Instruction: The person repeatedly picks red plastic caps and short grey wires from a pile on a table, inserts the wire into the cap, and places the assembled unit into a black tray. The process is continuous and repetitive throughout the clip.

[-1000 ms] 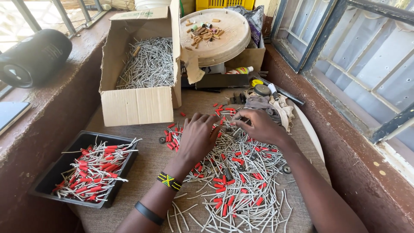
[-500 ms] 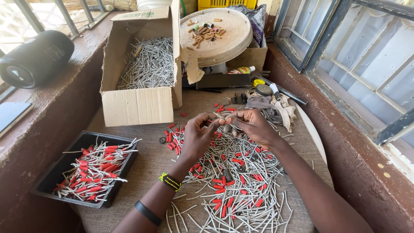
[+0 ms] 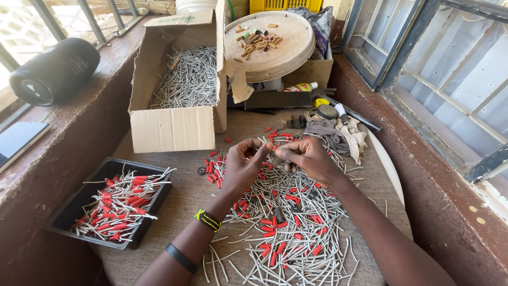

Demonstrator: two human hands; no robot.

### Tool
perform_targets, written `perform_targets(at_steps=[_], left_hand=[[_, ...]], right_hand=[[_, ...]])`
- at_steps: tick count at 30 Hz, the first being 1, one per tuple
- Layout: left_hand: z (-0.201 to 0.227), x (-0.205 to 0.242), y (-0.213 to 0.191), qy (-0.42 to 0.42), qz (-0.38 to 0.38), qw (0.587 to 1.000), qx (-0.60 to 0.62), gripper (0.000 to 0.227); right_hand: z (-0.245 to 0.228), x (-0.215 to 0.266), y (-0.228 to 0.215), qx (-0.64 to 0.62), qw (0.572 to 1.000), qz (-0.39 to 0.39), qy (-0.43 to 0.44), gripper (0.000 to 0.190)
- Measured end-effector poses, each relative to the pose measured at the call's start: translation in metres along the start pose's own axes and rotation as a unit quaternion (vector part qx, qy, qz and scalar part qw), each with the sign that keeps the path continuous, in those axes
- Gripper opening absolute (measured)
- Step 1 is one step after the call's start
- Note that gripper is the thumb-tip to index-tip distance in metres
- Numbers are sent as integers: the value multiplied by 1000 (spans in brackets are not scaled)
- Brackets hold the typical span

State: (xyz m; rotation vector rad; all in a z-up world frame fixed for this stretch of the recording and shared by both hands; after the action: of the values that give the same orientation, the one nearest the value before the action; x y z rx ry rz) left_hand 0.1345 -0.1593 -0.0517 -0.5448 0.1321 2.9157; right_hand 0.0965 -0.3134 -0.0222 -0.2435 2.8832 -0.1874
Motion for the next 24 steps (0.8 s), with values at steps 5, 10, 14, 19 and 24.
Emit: perform_targets(at_steps=[5,10,14,19,24], left_hand=[[22,8,12,-17,-47,995,89,23],[19,5,13,16,-89,989,121,17],[24,4,10,30,-78,988,130,14],[23,0,2,46,-66,992,102,14],[23,2,4,49,-48,994,81,20]], right_hand=[[0,1,-3,-47,998,33,10,21],[-13,6,4,-66,997,29,24,19],[-25,8,7,28,999,21,-12,22],[-56,19,12,271,941,117,-165,20],[-64,36,28,453,771,189,-406,14]])
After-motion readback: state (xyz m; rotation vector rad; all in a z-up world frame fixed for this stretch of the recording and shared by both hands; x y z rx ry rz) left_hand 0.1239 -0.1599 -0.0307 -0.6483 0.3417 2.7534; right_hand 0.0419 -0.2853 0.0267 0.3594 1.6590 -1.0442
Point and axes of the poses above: each hand's wrist, its own x-axis away from the middle knuckle, its own y-axis out of the palm, z = x × y, the point moved 9 cm from there along -x, towards the middle knuckle, and after that the axes turned 1 degree about -y, right-handed, at the moved point
